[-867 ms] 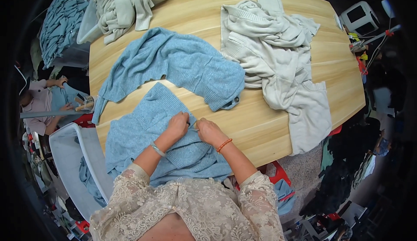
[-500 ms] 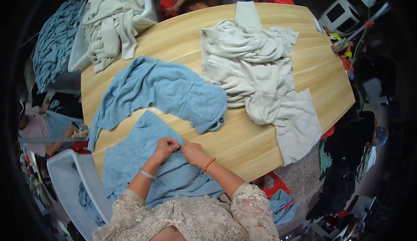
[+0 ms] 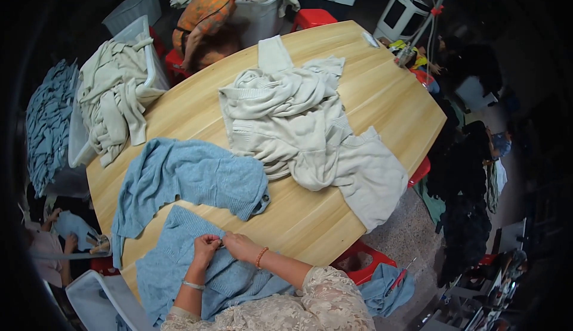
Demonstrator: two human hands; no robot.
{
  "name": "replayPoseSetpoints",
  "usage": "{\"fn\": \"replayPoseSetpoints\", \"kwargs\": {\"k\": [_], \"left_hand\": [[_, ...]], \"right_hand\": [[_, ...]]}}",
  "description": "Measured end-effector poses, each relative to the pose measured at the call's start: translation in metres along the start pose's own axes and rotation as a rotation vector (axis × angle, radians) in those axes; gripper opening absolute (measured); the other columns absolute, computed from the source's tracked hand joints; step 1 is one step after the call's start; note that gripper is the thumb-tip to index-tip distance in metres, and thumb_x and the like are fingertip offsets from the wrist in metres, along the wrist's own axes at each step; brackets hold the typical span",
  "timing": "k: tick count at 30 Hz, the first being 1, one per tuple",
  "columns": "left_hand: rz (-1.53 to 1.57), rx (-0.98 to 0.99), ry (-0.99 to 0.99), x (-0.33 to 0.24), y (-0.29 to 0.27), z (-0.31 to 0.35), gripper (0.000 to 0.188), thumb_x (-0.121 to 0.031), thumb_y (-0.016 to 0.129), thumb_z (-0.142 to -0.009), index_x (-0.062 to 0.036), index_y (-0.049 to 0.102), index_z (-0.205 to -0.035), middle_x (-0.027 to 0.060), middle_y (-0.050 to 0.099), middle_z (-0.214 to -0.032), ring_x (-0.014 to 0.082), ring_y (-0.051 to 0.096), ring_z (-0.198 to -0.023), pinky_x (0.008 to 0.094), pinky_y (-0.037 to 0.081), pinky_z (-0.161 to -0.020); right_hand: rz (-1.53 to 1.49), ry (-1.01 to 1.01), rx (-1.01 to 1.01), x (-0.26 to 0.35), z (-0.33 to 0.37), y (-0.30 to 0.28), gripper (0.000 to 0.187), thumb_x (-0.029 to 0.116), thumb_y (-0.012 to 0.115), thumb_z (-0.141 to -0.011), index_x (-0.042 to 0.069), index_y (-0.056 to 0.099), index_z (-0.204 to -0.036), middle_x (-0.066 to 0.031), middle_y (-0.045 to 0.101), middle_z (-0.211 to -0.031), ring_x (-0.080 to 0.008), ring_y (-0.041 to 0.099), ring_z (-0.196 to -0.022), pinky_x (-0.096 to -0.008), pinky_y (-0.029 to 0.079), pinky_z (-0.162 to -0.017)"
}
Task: The recorder is buttoning up cardigans and sweaters on a wooden table within a textile factory.
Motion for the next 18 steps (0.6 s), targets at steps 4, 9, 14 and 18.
{"fn": "replayPoseSetpoints", "kwargs": {"k": [4,9,14,18], "left_hand": [[0.102,0.029,-0.035,-0.003,0.001,0.002,0.007,0.003,0.065,-0.079,0.004,0.065,-0.086,0.0069,0.065,-0.074,0.0111,0.058,-0.06,0.0222,0.048,-0.055],[0.19,0.014,-0.013,-0.01,-0.002,0.007,0.007,0.003,0.065,-0.079,0.0041,0.065,-0.086,0.0065,0.066,-0.075,0.0106,0.057,-0.059,0.0222,0.047,-0.054],[0.241,-0.003,-0.032,-0.01,-0.001,0.012,0.006,0.0,0.066,-0.078,0.0016,0.066,-0.084,0.005,0.066,-0.073,0.0099,0.056,-0.057,0.0218,0.046,-0.054],[0.23,-0.015,-0.078,-0.011,-0.003,0.016,0.007,0.0,0.067,-0.079,0.0009,0.067,-0.085,0.0047,0.066,-0.074,0.0096,0.056,-0.058,0.0211,0.046,-0.054]], "right_hand": [[-0.133,0.017,0.059,0.001,0.001,0.001,0.012,0.004,0.051,-0.082,0.003,0.058,-0.092,-0.0188,0.056,-0.095,-0.0388,0.059,-0.09,-0.0458,0.048,-0.078],[-0.136,-0.081,-0.018,0.012,0.003,-0.008,0.014,0.003,0.05,-0.081,0.002,0.057,-0.094,-0.0188,0.054,-0.095,-0.0385,0.059,-0.087,-0.0449,0.049,-0.076],[0.019,-0.092,-0.073,0.017,0.001,-0.009,0.011,0.003,0.05,-0.081,0.001,0.055,-0.091,-0.0197,0.053,-0.093,-0.0388,0.059,-0.086,-0.0448,0.049,-0.074],[0.002,-0.063,-0.033,0.016,-0.002,-0.009,0.008,0.004,0.051,-0.081,0.001,0.052,-0.089,-0.0198,0.052,-0.093,-0.0386,0.059,-0.087,-0.0456,0.049,-0.074]]}}
Point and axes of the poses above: each hand's wrist, its own z-axis away from the middle knuckle, its own y-axis out of the palm, x = y × z, the point moved 5 cm from there along -z, towards the middle knuckle
